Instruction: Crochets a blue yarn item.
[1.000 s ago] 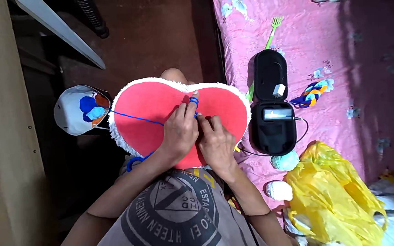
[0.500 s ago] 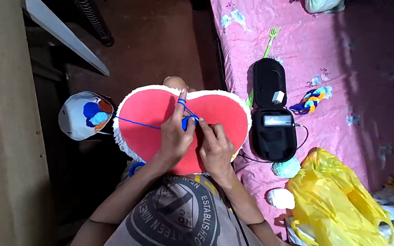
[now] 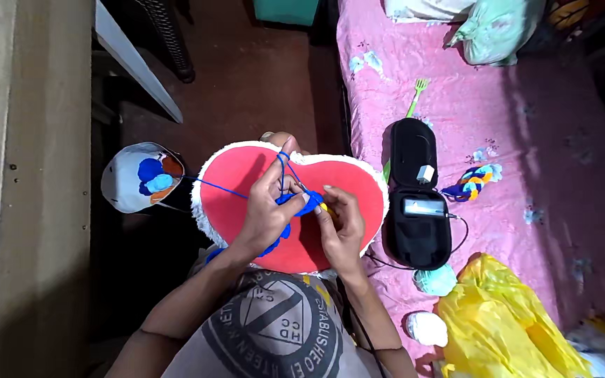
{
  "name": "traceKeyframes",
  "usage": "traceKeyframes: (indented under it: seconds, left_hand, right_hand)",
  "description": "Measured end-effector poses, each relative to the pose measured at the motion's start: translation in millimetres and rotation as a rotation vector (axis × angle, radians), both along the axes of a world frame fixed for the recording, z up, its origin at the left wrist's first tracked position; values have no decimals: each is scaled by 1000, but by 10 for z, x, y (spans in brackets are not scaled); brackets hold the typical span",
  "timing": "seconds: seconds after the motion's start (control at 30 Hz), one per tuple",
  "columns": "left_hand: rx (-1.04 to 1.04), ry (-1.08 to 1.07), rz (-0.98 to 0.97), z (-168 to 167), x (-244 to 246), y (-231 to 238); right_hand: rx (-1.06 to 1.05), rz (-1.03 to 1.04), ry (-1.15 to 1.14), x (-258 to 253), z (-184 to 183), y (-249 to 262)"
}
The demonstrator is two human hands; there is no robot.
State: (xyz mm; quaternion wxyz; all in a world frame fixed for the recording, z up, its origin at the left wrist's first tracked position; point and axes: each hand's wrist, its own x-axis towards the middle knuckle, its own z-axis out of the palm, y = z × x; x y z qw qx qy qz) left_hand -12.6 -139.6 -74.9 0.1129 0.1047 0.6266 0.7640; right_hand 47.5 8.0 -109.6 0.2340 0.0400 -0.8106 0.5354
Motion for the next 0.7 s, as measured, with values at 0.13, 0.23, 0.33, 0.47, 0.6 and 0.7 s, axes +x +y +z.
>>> traceKeyframes:
  seconds: [0.13, 0.23, 0.33, 0.47, 0.6, 0.7]
  left_hand:
    - [8, -27, -27, 63, 1, -72]
    - [-59, 14, 0, 94, 1, -95]
    - [-180, 146, 44, 85, 14, -92]
    - [-332, 569, 94, -58, 6, -51]
    - [-221, 633, 47, -160, -27, -33]
    - [-50, 455, -22, -152, -19, -20]
  right_hand:
    - [458, -133, 220, -24, 33, 84]
    - [661, -185, 252, -16, 145, 124]
    - [790, -191, 237, 4, 274, 138]
    - [784, -114, 139, 10, 424, 204]
    - [314, 137, -231, 6, 506, 452]
    - [-103, 268, -414, -29, 508, 564]
